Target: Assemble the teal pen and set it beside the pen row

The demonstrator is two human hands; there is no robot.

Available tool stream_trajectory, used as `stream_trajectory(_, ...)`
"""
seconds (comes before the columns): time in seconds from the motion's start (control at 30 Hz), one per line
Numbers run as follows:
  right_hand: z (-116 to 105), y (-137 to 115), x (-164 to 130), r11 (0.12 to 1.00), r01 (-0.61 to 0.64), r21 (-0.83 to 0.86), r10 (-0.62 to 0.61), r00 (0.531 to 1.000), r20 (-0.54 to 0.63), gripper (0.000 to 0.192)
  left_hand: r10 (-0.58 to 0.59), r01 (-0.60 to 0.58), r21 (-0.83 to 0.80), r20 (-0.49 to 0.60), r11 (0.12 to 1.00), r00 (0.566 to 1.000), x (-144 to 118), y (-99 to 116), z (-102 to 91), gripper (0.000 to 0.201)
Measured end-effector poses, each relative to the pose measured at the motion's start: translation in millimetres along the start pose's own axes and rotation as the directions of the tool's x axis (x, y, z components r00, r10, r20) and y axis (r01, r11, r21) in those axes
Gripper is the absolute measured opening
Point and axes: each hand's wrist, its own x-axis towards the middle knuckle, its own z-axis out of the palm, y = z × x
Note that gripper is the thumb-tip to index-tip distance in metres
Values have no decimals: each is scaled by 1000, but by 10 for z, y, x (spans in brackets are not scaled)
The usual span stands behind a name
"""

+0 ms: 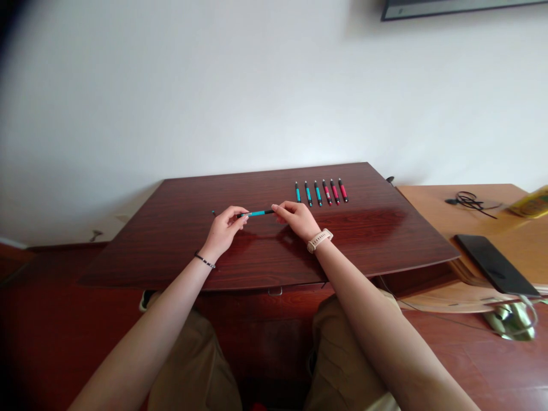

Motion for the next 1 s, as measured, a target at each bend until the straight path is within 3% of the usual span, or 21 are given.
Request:
stream_trajectory(0.37,-5,1,1,998,4,61,-5,1000,7,36,-2,2,-29,5,1000,1000,-1,-20,9,20)
stream_trajectory(0.77,22,-57,-33,1000,-23,4,23,999,-26,52,24,-24,-1,24,1000,999,-5,-48,-3,22)
stream_trajectory(1.0,17,-42,-17,998,-49,35,50,998,-40,50,-5,6,-40,4,999,1000,2,-59,9,27)
